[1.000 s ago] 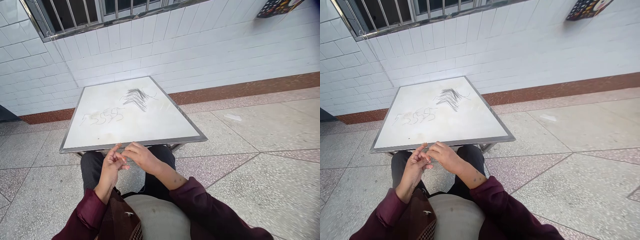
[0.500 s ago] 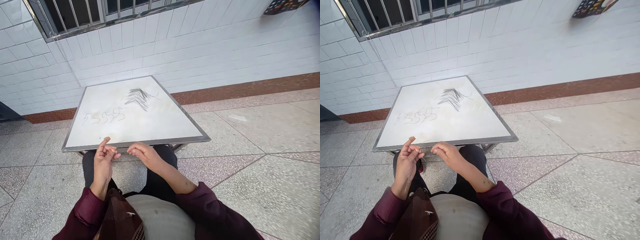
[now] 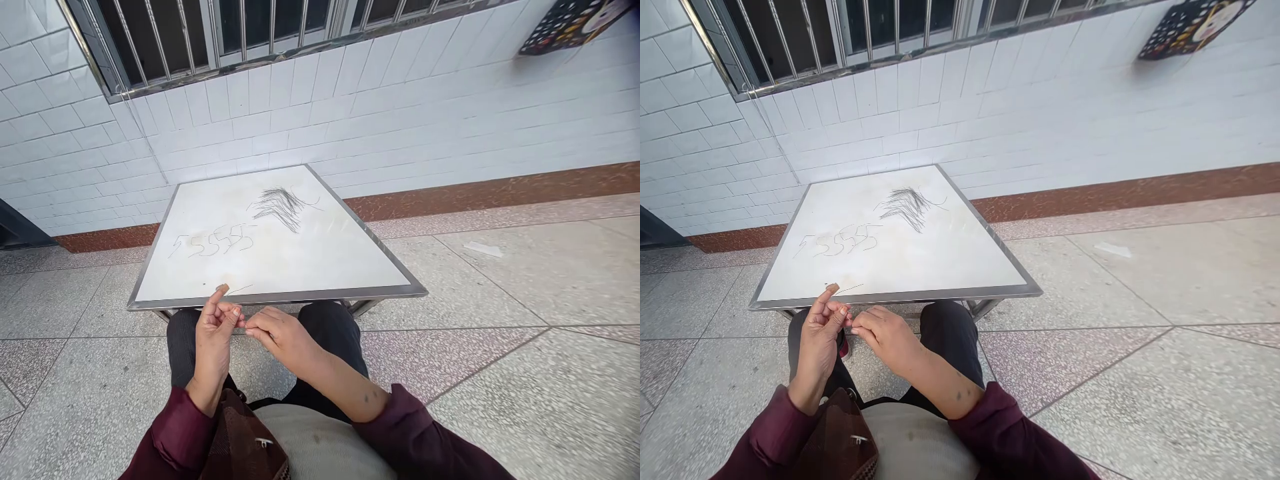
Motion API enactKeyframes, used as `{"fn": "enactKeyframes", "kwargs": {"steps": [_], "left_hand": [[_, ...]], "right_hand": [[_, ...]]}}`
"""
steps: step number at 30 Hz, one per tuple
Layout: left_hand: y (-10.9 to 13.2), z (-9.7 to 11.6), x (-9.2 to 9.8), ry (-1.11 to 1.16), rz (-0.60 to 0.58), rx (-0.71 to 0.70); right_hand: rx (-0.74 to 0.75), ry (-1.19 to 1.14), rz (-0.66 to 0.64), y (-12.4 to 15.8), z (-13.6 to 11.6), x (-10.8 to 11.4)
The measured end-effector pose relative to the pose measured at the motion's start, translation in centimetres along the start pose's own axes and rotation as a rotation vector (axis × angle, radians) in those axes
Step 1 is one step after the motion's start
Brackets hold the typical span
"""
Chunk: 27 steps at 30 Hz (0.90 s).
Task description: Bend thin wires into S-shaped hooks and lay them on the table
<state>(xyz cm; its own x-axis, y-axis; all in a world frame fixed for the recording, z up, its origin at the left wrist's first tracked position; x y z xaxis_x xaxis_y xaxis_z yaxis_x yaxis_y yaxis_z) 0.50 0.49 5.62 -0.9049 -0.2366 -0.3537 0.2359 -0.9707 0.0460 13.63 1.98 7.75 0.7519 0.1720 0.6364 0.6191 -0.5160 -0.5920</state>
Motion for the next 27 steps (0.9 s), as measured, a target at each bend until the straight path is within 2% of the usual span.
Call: {"fn": "enactKeyframes", "kwargs": {"steps": [8, 15, 22, 27], "left_hand": [[-0.1, 0.3, -0.3, -0.035, 0.008, 0.011], [0.1, 0.6, -0.5, -0.117, -0.007, -0.004], [0.0, 0.3, -1.0, -0.137, -0.082, 0.063], [-0.1, -0.2, -1.1, -0.132, -0.090, 0.102]], "right_hand": [[0.044, 0.052, 0.067, 0.0, -0.6, 0.3], [0.008, 0.071, 0.080, 0.0, -0.5, 0.5], [0.147, 0.083, -0.043, 0.0, -0.3, 0.2], [0.139, 0.088, -0.152, 0.1, 0.4, 0.4]]}}
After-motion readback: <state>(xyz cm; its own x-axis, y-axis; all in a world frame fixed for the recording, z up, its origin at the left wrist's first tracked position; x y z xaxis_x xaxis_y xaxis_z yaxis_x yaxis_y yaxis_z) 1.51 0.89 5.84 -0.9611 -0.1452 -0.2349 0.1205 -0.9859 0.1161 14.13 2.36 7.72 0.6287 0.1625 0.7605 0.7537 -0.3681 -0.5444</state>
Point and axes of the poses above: each hand's wrist, its own y-axis away from the middle knuckle, its own x-axis out of the back of the hand, z = x × y, the point moved 6 cm from there along -y, towards the middle knuckle, and after that the axes turned 7 degrees about x, right-handed, at the moved point
